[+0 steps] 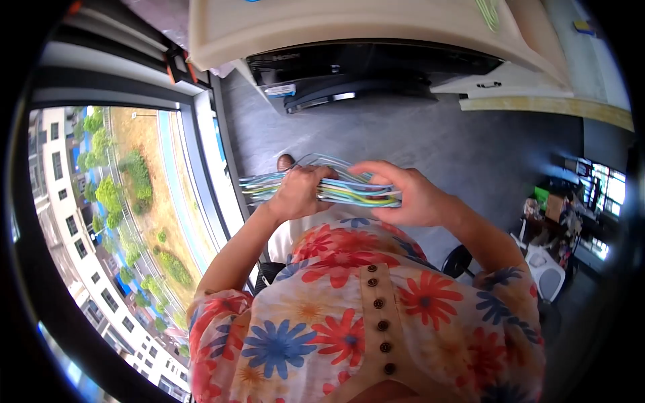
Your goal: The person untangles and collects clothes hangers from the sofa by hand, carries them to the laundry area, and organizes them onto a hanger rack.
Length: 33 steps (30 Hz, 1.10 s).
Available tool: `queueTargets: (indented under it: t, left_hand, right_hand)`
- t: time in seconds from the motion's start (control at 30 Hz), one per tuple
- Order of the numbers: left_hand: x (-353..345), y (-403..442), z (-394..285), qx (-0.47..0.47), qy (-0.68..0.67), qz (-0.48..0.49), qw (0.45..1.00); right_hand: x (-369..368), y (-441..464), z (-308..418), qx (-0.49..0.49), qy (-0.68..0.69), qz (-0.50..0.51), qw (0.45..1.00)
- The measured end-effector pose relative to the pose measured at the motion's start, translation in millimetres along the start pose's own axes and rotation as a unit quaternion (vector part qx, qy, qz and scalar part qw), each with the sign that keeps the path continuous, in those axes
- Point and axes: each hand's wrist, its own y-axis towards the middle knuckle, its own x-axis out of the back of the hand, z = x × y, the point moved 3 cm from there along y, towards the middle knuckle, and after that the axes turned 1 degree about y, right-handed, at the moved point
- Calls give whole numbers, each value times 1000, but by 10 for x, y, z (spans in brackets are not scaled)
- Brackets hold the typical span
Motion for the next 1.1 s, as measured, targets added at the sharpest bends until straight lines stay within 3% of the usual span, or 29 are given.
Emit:
queueTargets:
  t: [0.13,0.17,0.27,0.3,0.4,0.43,0.53,0.57,0.8,0.93,0.97,1.1]
  left_hand:
    - [239,-200,-145,6,-47,-103,994]
    - [206,-233,-28,13,-112,-85,990]
    - [383,-321,-48,-25,-77,-152,985]
    - [364,-336,26,10,-260,-150,954]
    - [602,-351,129,-16,-146,-147,978]
    - [657,-346,92,-38,-98,-172,980]
    - [712,-198,287,-21,-157,-179,971]
    - [777,-186,296,-49,-86,-223,970]
    - [1030,-274,624,7,9,-96,995]
    - [1171,-312,659,9,56,-109,992]
    - [1246,-320,640,-16,27,-142,989]
    - [1289,-396,959,33,-81,-145,986]
  right_hand:
    - [-225,399,280,87,-4,46,995]
    - [-296,468,349,111,-34,50,992]
    - [-366,681,484,140,-45,52,988]
    - [-357,730,529,141,-38,48,988]
    - [-368,987,408,41,-54,74,995]
    - [-415,1016,433,98,-72,58,991]
    - [-420,1240,584,49,-50,55,996]
    - [-436,1370,537,91,-32,41,994]
    - [-548,1716,506,22,73,125,989]
    - [-557,1858,514,-47,126,155,979]
    - [-559,1895,524,-68,136,157,976]
    - [-746,2122,510,18,139,65,988]
